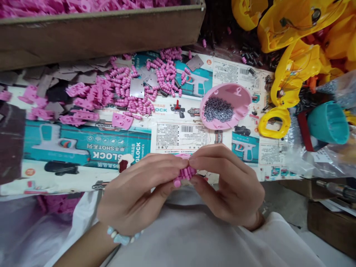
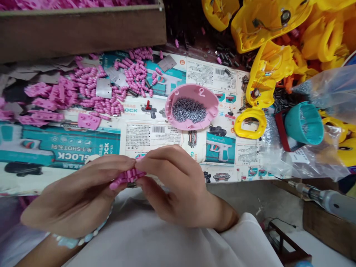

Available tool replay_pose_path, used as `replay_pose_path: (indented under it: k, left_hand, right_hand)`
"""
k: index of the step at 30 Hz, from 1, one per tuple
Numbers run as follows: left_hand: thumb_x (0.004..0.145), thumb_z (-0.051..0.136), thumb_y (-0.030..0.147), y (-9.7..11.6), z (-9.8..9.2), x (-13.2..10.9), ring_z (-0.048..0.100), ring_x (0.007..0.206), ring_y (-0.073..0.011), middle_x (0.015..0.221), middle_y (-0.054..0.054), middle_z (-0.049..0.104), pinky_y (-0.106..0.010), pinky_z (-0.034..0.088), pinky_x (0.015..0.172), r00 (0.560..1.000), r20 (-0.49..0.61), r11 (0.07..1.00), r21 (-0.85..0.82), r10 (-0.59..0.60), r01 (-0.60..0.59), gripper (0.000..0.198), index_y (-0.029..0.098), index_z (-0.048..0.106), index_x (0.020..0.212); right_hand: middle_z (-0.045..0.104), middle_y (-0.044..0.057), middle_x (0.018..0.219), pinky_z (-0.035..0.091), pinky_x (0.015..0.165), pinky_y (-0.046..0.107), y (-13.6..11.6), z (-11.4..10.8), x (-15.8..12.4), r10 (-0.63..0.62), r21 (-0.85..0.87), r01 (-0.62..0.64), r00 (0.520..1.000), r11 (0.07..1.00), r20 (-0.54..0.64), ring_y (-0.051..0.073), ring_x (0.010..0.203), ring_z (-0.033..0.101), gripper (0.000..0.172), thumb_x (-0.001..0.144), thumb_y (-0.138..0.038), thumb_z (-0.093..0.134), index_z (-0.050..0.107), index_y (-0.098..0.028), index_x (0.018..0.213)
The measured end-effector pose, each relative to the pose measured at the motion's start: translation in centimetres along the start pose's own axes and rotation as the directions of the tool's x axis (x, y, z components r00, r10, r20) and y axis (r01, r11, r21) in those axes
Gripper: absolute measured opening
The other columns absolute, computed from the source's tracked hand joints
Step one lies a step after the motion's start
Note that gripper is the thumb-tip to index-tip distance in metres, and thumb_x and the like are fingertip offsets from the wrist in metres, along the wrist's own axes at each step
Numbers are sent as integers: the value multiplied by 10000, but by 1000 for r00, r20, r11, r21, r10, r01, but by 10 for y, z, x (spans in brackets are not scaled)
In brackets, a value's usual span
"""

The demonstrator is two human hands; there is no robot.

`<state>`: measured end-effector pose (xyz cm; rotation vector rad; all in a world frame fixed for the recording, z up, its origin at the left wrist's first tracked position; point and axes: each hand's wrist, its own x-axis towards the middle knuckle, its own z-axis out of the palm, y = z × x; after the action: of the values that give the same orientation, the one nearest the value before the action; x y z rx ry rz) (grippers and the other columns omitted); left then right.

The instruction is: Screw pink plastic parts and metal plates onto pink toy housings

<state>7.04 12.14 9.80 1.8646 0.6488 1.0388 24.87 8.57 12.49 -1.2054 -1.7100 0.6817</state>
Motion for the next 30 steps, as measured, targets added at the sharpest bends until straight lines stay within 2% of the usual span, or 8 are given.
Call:
replay_pose_path:
  k: [4, 7, 19, 21, 23, 25, 27, 30]
  left_hand:
    - [880, 544, 91, 2, -13, 9, 622, 982, -84, 1027, -46, 658, -143, 506, 892, 997, 83, 977, 210, 10, -28, 167, 145, 577, 1034]
    - [860, 529, 53, 1, -15, 9, 616, 1004, -98, 1003, -59, 656, -156, 508, 902, 989, 131, 980, 177, 63, -86, 201, 137, 565, 1038]
    - [747, 502, -91, -9, -5, 0, 607, 1001, -119, 1044, -74, 608, -283, 522, 857, 989, 55, 989, 41, 140, -142, 331, 109, 545, 1007]
    - [769, 499, -74, -9, -5, -3, 610, 996, -127, 1036, -64, 615, -294, 527, 851, 991, 16, 990, 43, 135, -136, 321, 120, 551, 1019]
    - [842, 494, 3, -6, -8, -2, 611, 990, -123, 1005, -59, 629, -261, 526, 856, 991, 51, 989, 79, 120, -124, 244, 131, 555, 1041]
    - [929, 471, 141, -2, -13, 7, 613, 987, -113, 992, -61, 645, -206, 501, 873, 987, 131, 974, 191, 94, -118, 169, 136, 558, 1074]
    - [969, 445, 242, 2, -15, 27, 608, 1011, -114, 1038, -65, 653, -184, 460, 897, 980, 186, 922, 362, 69, -134, 219, 133, 571, 1111]
    - [930, 453, 126, 5, -3, 78, 618, 1016, -158, 1110, -52, 648, -230, 466, 825, 943, 299, 780, 553, 143, -293, 242, 128, 619, 1105]
  right_hand:
    - [610, 117, 880, 510, 743, 279, -1, -1, 2, -38, -4, 38, 999, 999, 16, 130, 868, 572, 133, 780, -26, 607, 604, -20, 914]
    - [610, 116, 861, 505, 750, 275, -1, 1, 3, -51, 16, 51, 999, 999, 9, 131, 868, 577, 123, 772, -23, 612, 606, -16, 895]
    - [600, 101, 822, 483, 717, 290, 1, 2, 1, -10, 131, 6, 1000, 991, 23, 131, 807, 556, 51, 780, -33, 641, 617, -19, 823]
    - [593, 95, 804, 475, 716, 295, -2, 2, 1, -1, 107, -2, 1000, 994, 22, 136, 802, 551, 29, 793, -41, 630, 604, -27, 793]
    - [588, 88, 796, 459, 703, 277, -1, 1, -1, 24, 106, -22, 1000, 994, -9, 128, 793, 549, 52, 800, -63, 640, 599, -31, 797]
    - [589, 65, 791, 445, 695, 243, 4, 0, -6, 83, 145, -73, 995, 987, -62, 106, 782, 548, 70, 802, -90, 658, 605, -50, 828]
    - [585, 25, 776, 443, 661, 193, 13, -1, -11, 257, 268, -219, 959, 938, -116, 74, 746, 549, 69, 787, -101, 667, 612, -95, 828]
    - [570, -17, 696, 425, 527, 123, 31, -1, -18, 569, 464, -454, 810, 761, -140, 36, 596, 530, 72, 736, -111, 659, 589, -123, 743]
